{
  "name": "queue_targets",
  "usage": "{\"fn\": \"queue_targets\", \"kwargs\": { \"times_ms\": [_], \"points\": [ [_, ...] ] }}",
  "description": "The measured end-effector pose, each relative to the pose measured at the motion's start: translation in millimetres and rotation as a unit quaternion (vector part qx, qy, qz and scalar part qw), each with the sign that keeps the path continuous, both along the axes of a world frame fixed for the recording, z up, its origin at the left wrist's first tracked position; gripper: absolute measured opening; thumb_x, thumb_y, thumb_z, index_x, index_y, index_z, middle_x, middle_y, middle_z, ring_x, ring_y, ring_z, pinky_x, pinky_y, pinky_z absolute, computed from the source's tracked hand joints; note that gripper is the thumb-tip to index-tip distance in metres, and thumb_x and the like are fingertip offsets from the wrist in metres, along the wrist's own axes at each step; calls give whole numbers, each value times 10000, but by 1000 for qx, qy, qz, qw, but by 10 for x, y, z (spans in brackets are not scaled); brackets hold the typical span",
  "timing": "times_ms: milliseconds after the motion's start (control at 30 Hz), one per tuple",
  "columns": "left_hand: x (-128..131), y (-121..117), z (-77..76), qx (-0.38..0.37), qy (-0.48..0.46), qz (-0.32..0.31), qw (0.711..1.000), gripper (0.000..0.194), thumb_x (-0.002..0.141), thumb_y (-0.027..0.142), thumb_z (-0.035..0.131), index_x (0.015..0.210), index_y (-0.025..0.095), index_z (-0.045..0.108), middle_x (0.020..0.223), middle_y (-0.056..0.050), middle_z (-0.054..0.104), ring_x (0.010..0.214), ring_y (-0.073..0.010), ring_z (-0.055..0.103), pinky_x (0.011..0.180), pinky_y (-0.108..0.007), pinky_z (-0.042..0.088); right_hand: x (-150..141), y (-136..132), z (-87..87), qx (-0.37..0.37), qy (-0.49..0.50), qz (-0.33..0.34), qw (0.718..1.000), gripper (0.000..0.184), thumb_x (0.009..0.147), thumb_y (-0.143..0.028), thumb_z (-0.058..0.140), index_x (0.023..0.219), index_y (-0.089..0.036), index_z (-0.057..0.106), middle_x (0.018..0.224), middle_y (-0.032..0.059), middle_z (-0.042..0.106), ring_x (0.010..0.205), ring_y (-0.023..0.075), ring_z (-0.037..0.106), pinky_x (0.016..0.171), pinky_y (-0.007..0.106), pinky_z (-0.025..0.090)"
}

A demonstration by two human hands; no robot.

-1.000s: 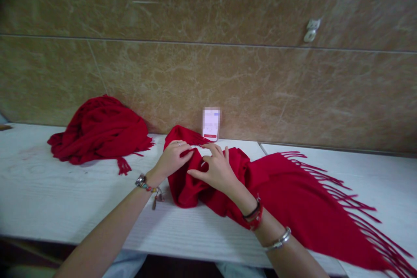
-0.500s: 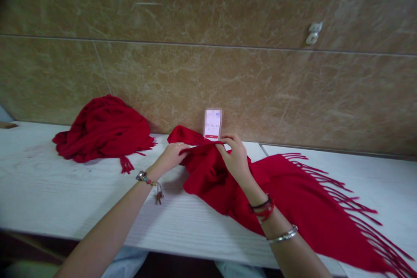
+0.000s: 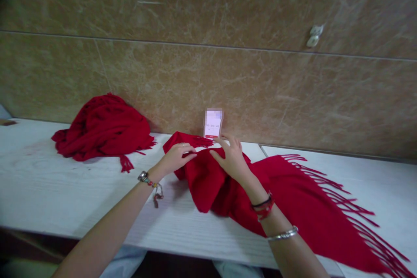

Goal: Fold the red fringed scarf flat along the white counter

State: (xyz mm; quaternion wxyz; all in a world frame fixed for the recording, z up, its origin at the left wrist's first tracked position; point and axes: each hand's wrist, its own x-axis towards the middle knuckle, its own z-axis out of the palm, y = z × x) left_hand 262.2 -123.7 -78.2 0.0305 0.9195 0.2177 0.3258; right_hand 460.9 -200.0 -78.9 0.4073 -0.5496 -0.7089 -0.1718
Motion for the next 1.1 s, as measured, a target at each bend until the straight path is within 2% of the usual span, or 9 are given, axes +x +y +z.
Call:
{"fn": "queue_targets", "kwargs": {
  "times_ms": [133,233,300,400,500,600,767,900,1100],
  "points": [
    [39,-128,88,37,-70,-31,996,121,822,242,535,831,167,629,818,-29,648,811,-153,579,789,-288,431,-161,-62,-11,-59,-64,63,994,276,776,-320,559,1043,-250,577,1217,91,476,1130,273,421,922,523,330],
    [35,-145,108,38,-40,-34,998,95,809,234,555,833,178,629,815,-21,649,813,-156,581,790,-294,434,-199,-63,-25,-52,-45,63,996,117,799,-276,530,856,-225,618,1152,84,517,1096,264,454,924,529,325],
    [16,-102,85,22,-1,-17,1000,87,792,214,573,851,184,630,838,-22,654,816,-162,587,779,-294,442,-189,-52,-20,-37,-16,67,997,106,806,-264,519,791,-213,611,1097,84,541,1054,247,486,915,497,351],
    [-43,-4,38,-3,38,8,999,153,746,159,602,896,172,629,898,-41,657,838,-174,592,778,-289,449,-158,-45,23,1,37,68,997,98,801,-260,523,776,-208,602,1030,82,557,979,223,527,865,421,412],
    [-107,73,15,-20,73,-8,997,234,701,109,617,933,145,623,928,-60,654,858,-178,589,779,-270,449,-123,-58,90,58,81,41,994,108,800,-272,517,770,-208,598,971,79,560,917,213,544,819,389,439],
    [-139,102,29,-22,94,-12,995,169,723,101,586,881,142,630,893,-55,656,831,-173,590,759,-262,447,-64,-82,152,127,116,4,985,117,800,-288,512,769,-209,593,929,69,553,898,210,537,808,393,438],
    [-183,57,180,-11,-44,36,998,119,818,197,508,809,163,622,807,-28,644,767,-150,584,732,-255,441,103,-84,200,201,135,-49,969,94,781,-276,534,770,-203,591,918,68,535,895,213,518,814,405,429],
    [-220,3,286,7,-140,53,989,141,832,203,483,813,161,616,793,-24,631,762,-145,579,719,-253,441,137,-63,196,138,99,-44,984,101,769,-256,532,798,-194,605,953,92,523,930,237,512,832,430,423],
    [-95,-62,179,16,59,-15,998,128,811,188,518,799,156,642,790,-35,653,758,-157,589,725,-266,441,-175,-122,96,-7,4,81,997,286,788,-298,537,1064,-229,556,1153,107,485,1096,251,453,914,455,378]
  ]
}}
